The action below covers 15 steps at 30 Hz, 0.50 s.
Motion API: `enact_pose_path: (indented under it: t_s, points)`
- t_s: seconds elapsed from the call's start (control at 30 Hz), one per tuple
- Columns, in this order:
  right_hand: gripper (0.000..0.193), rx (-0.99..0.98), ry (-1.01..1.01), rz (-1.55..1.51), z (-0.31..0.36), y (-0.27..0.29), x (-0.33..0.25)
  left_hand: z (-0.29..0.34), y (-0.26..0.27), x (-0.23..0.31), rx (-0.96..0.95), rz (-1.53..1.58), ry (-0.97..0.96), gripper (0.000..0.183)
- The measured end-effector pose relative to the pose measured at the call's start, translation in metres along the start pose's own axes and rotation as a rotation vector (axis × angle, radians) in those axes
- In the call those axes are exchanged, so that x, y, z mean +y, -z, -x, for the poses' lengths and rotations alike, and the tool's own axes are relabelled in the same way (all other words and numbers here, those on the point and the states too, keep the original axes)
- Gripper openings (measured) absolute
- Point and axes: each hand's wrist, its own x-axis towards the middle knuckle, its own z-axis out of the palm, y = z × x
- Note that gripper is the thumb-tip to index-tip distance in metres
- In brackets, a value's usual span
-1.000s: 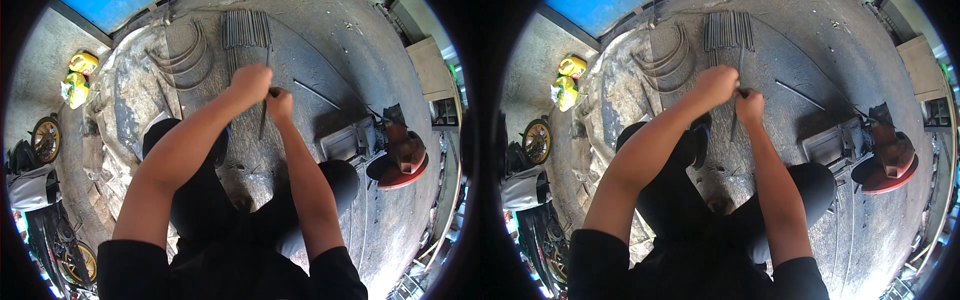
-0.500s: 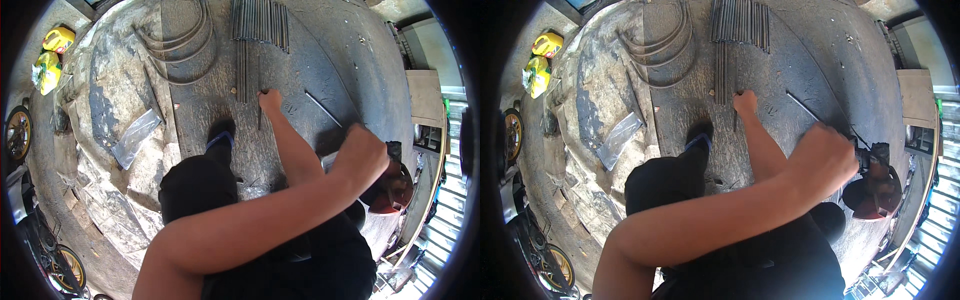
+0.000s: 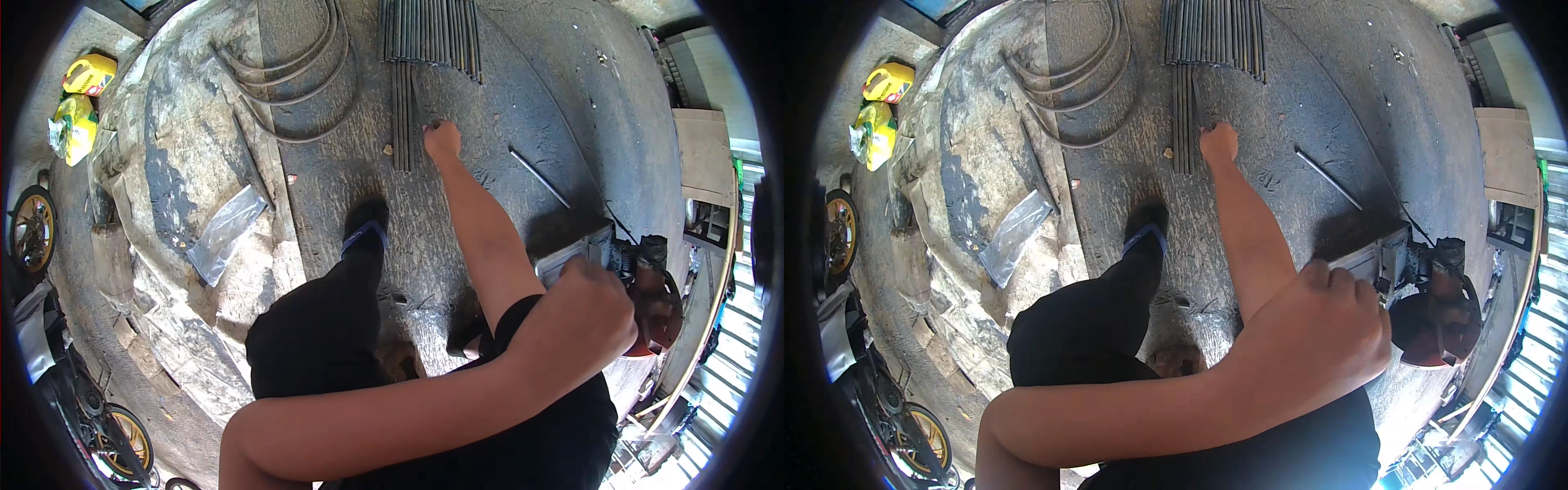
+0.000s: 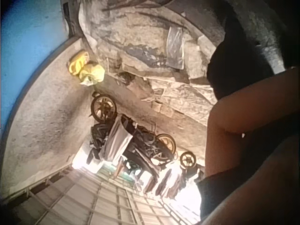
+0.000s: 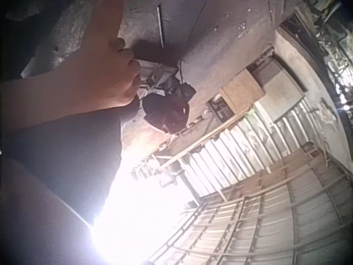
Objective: Cutting metal pipes into shorter lengths using a chop saw.
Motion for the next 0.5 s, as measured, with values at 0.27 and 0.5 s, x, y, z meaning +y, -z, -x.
enact_pose_path:
  t_s: [0.27, 0.5]
  points:
    - [0.030, -0.099, 0.027, 0.056, -0.002, -0.029, 0.015, 0.018, 0.013, -0.004, -0.060, -0.032, -0.010, 0.017]
    - [0.029, 0.000, -0.066, -0.031, 0.008, -0.042, -0.003, 0.023, 0.012, -0.018, -0.044, -0.042, 0.043, 0.016]
